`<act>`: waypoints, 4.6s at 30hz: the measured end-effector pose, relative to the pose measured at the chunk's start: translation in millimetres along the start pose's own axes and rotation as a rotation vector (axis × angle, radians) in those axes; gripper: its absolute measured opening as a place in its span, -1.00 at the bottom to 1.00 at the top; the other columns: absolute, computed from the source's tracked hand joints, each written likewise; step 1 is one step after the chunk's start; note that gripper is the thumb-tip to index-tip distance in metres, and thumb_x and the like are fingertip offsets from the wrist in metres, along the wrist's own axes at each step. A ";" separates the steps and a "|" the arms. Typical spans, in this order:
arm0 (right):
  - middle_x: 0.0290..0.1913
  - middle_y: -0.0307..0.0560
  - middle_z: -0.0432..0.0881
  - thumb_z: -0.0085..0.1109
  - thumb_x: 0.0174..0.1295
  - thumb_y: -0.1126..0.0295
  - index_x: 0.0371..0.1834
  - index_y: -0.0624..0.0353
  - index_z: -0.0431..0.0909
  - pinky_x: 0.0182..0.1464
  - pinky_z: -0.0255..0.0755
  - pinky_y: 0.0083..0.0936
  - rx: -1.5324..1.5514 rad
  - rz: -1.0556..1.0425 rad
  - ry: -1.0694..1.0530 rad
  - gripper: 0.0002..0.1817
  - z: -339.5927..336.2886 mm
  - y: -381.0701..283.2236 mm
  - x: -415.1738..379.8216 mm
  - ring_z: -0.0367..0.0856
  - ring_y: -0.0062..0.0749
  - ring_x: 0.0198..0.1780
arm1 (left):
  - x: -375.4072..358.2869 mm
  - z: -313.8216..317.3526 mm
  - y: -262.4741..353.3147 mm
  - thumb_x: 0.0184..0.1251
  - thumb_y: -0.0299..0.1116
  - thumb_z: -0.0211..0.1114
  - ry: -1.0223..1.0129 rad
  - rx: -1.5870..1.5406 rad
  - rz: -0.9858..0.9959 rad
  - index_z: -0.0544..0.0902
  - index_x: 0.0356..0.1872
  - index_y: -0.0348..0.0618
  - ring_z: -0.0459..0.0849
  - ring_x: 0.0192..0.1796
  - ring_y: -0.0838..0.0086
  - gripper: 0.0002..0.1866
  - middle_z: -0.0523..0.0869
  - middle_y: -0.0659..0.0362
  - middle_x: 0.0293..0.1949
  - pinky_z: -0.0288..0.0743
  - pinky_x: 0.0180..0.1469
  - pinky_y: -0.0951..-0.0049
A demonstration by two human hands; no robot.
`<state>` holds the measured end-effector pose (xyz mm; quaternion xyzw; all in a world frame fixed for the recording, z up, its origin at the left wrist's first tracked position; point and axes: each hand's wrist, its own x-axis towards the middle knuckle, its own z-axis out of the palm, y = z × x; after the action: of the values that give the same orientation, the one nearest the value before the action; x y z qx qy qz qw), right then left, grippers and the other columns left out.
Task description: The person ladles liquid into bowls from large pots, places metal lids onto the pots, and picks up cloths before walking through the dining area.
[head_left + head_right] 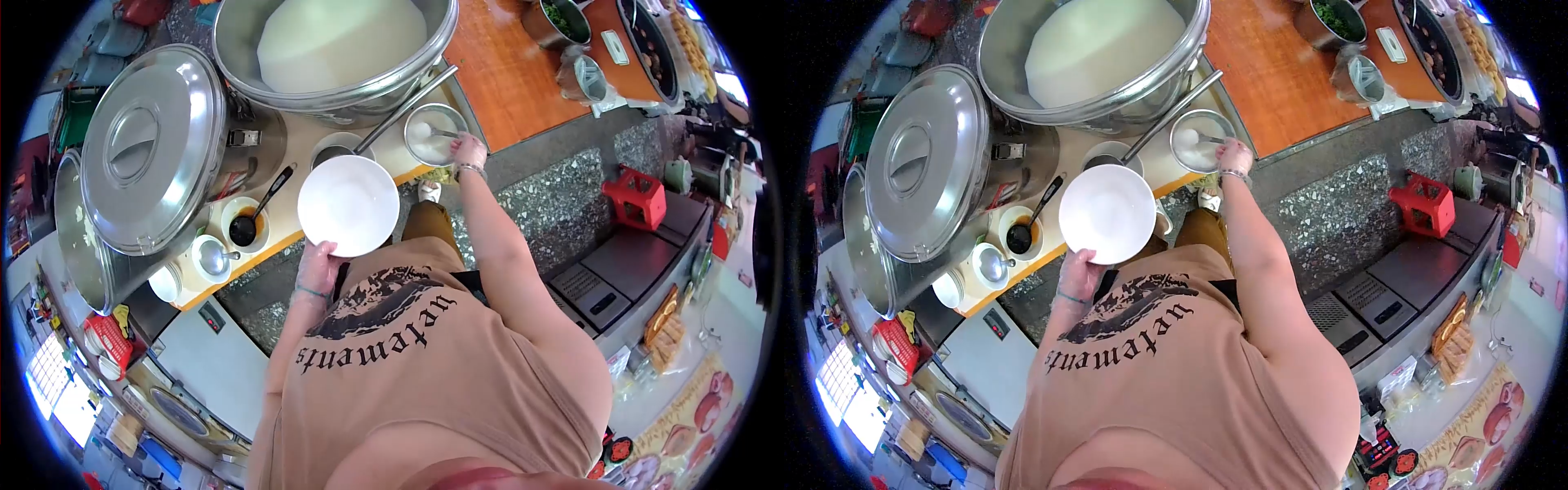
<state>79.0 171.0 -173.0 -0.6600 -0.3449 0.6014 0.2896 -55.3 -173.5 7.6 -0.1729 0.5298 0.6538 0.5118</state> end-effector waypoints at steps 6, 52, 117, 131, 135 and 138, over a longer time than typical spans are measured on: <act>-0.45 0.03 0.60 0.10 0.18 0.43 -0.42 0.39 0.50 -0.47 0.59 -0.51 0.224 0.232 -0.021 -0.81 -26.7 -17.4 2.2 0.62 -0.33 -0.50 | 40.4 23.7 -21.0 0.10 -0.59 -0.04 -0.010 0.081 0.032 0.06 0.40 -0.14 0.51 0.18 0.14 -0.27 0.38 -0.05 0.23 0.60 0.06 0.14; 0.36 0.04 0.29 0.02 0.24 0.14 0.32 0.10 0.35 0.39 0.03 -0.07 -1.660 -1.376 -0.498 -0.43 65.0 -135.3 21.9 0.21 -0.05 0.38 | -8.7 41.8 -130.4 0.06 -0.56 0.05 0.299 -0.586 0.316 0.17 0.33 -0.33 0.50 0.20 0.05 -0.31 0.43 -0.09 0.19 0.57 0.10 0.06; -0.66 -0.40 0.34 0.06 0.37 0.23 -0.31 0.17 0.40 -0.81 0.11 -0.82 -0.577 0.409 -1.138 -0.76 112.0 -302.9 -149.7 0.21 -0.79 -0.78 | -53.2 75.8 126.6 0.43 -0.02 -0.08 -0.074 -0.360 0.647 0.20 0.37 -0.16 0.49 0.26 0.15 -0.39 0.44 0.00 0.27 0.46 0.20 0.07; -0.62 -0.40 0.33 0.04 0.37 0.23 -0.15 0.18 0.52 -0.79 -0.02 -0.77 -0.515 0.139 -1.239 -0.76 25.4 -376.9 -216.4 0.19 -0.77 -0.75 | -14.0 96.1 170.3 0.45 -0.03 -0.04 -0.120 -0.437 0.637 0.13 0.38 -0.23 0.46 0.26 0.12 -0.37 0.37 -0.02 0.30 0.47 0.19 -0.03; -0.63 -0.40 0.33 0.04 0.37 0.22 -0.10 0.27 0.53 -0.80 0.02 -0.79 -0.601 -0.021 -1.132 -0.70 -1.2 -406.1 -242.9 0.20 -0.78 -0.77 | 19.0 110.3 188.3 0.46 -0.03 -0.07 -0.087 -0.392 0.623 0.12 0.38 -0.19 0.45 0.27 0.12 -0.38 0.38 -0.02 0.28 0.51 0.15 0.02; -0.63 -0.39 0.33 0.03 0.38 0.22 -0.09 0.28 0.53 -0.80 0.03 -0.80 -0.588 -0.076 -1.189 -0.69 -22.3 -417.6 -252.7 0.20 -0.79 -0.77 | 25.2 128.6 201.4 0.47 -0.03 -0.09 -0.095 -0.403 0.580 0.14 0.37 -0.18 0.45 0.26 0.12 -0.40 0.38 -0.01 0.27 0.53 0.13 0.05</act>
<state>46.7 216.9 312.4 -0.2549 -0.6185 0.7334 -0.1210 -196.8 -32.3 140.8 -0.0823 0.3926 0.8707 0.2846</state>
